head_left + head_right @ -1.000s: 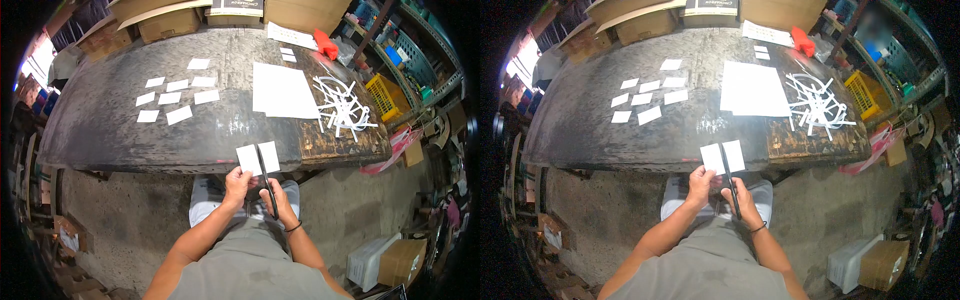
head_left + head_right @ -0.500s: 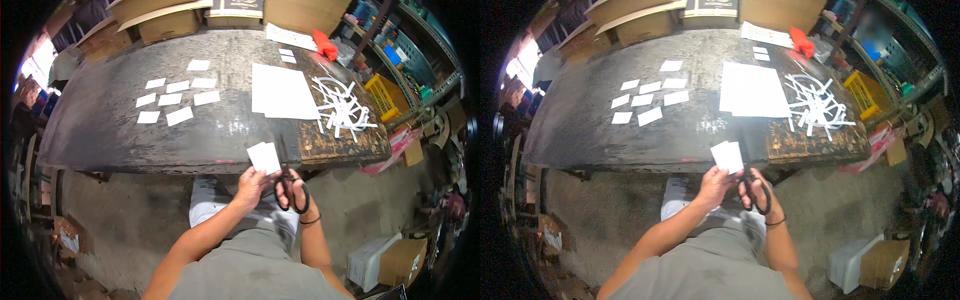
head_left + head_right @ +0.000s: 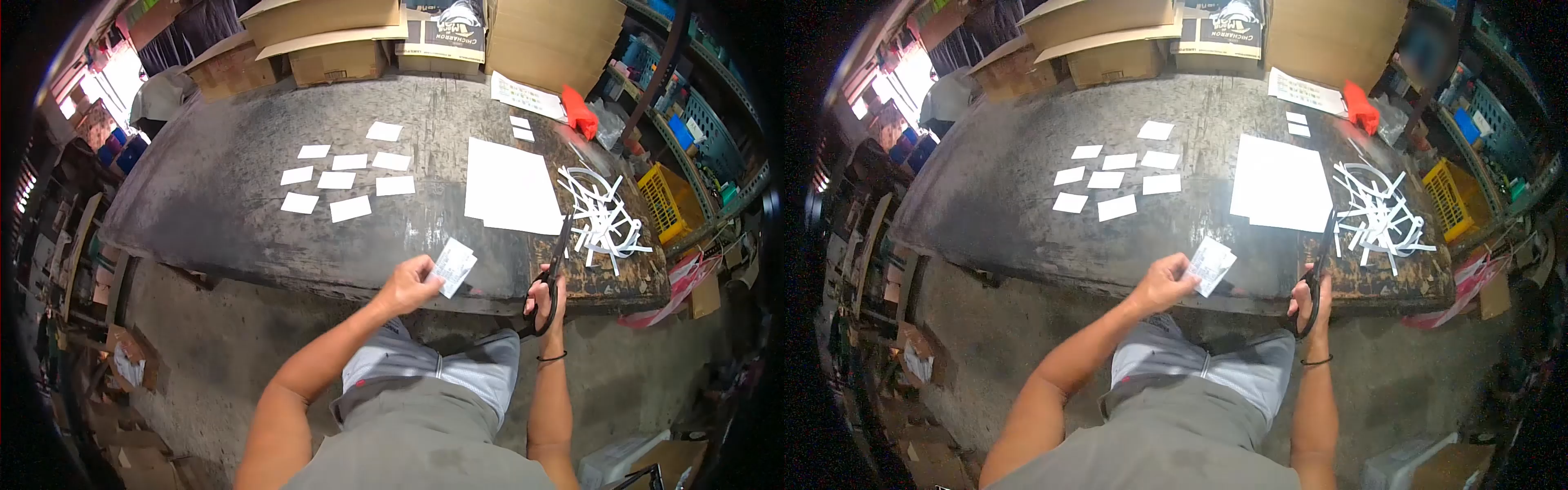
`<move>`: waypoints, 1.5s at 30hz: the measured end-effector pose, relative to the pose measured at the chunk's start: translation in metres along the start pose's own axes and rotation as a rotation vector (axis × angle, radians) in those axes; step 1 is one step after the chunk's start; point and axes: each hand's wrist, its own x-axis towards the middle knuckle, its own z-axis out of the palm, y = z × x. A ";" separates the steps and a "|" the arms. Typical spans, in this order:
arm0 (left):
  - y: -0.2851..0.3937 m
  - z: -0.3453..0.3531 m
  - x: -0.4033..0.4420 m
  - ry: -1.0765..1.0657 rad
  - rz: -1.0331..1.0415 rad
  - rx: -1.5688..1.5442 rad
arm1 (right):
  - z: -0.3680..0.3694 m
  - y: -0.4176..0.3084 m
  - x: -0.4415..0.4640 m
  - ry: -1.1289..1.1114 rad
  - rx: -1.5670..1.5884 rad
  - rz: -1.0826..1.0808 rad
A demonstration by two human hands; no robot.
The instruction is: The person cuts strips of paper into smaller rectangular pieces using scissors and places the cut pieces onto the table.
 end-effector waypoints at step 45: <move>0.016 -0.226 -0.003 0.276 0.012 1.257 | -0.001 0.006 0.038 0.157 0.276 0.284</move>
